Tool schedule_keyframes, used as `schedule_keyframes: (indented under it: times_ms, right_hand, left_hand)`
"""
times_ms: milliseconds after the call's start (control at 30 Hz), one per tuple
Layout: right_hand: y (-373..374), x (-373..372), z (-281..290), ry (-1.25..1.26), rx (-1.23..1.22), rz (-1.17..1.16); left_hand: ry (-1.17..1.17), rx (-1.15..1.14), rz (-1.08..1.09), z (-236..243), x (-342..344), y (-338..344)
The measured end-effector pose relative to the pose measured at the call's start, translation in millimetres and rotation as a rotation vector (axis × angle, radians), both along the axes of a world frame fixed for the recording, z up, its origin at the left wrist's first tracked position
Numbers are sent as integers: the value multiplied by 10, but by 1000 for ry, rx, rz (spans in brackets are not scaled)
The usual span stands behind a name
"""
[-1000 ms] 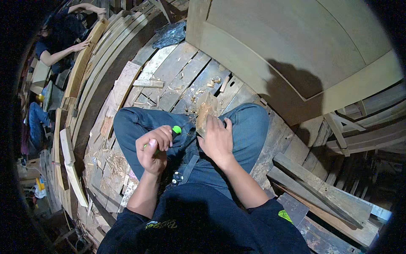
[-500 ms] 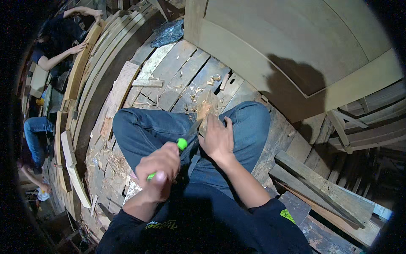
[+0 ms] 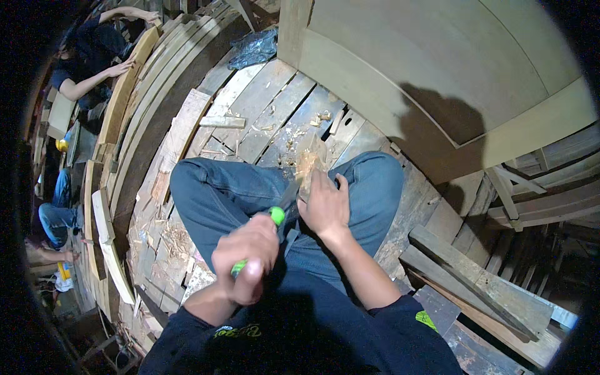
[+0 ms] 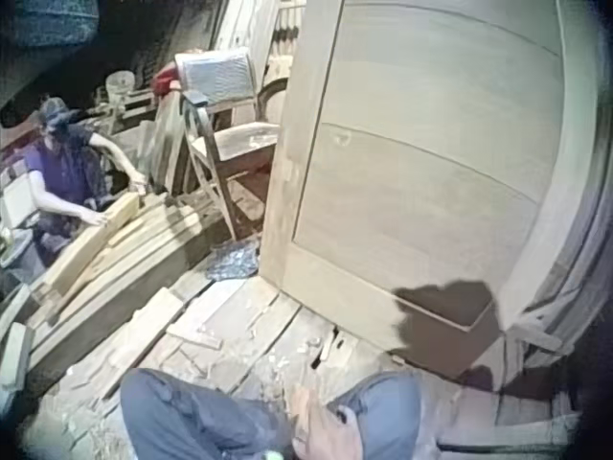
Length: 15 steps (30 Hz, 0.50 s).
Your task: Carve a small piece of wood using a hand-held wood chisel.
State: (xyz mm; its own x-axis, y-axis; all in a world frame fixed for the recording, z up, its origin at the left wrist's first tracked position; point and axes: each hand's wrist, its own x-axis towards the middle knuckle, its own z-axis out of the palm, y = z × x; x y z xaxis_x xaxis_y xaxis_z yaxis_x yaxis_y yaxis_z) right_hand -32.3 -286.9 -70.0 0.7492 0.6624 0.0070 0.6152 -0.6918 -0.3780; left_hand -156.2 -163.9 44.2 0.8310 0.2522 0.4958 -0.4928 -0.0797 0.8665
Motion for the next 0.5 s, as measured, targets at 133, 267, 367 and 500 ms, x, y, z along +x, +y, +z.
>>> schedule_keyframes:
  times_ms: [133,267,367,500]
  right_hand:
    - [64,-9,51,33,-5,8]
    - [-2,16,54,-37,-14,29]
    - [30,1,24,-36,-21,29]
    - [26,19,123,34,-21,26]
  left_hand:
    - [-58,55,73,-349,80,6]
    - [38,64,82,-148,120,-88]
    - [-44,48,-61,-19,-33,-88]
    - [62,73,193,-533,366,-48]
